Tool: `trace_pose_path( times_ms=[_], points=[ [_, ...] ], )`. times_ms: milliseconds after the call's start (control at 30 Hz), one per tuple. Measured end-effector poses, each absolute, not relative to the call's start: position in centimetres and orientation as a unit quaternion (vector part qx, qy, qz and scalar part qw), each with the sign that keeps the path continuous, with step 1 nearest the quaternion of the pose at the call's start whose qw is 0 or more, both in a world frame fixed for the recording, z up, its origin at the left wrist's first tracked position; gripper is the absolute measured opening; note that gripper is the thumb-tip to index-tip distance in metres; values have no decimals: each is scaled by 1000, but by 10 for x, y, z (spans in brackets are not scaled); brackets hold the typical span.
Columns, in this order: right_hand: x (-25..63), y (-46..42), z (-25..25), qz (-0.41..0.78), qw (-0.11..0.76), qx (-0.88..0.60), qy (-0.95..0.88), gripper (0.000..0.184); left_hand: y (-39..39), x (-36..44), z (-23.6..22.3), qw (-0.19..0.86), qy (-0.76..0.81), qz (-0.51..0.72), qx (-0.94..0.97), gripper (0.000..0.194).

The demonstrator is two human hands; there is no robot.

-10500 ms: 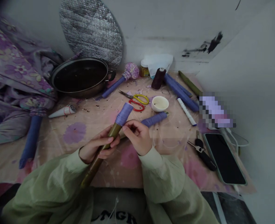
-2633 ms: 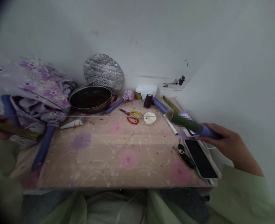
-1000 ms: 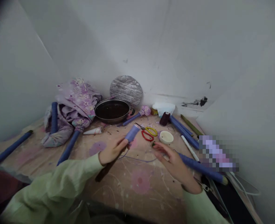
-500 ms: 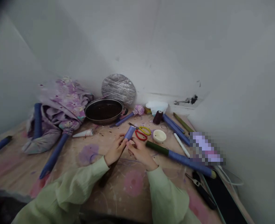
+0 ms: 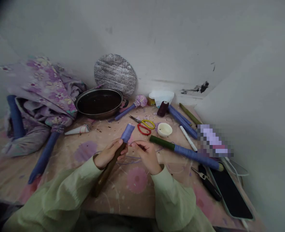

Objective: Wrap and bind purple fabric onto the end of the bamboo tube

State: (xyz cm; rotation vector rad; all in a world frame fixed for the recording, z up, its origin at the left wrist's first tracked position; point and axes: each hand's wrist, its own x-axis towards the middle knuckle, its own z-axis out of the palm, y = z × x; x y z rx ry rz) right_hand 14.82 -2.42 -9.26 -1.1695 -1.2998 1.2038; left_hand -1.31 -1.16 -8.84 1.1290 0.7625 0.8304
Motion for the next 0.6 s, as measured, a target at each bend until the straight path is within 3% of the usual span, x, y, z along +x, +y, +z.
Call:
trace_pose_path(
  times_ms=[433,600],
  points=[
    [153,-24,-109,544,544,-464,-439,24,-6,-15,-96,639,425,430,475,42],
    [152,-24,-106,543,535,-473,-442,26,-9,-15,-91,668,428,425,435,37]
  ],
)
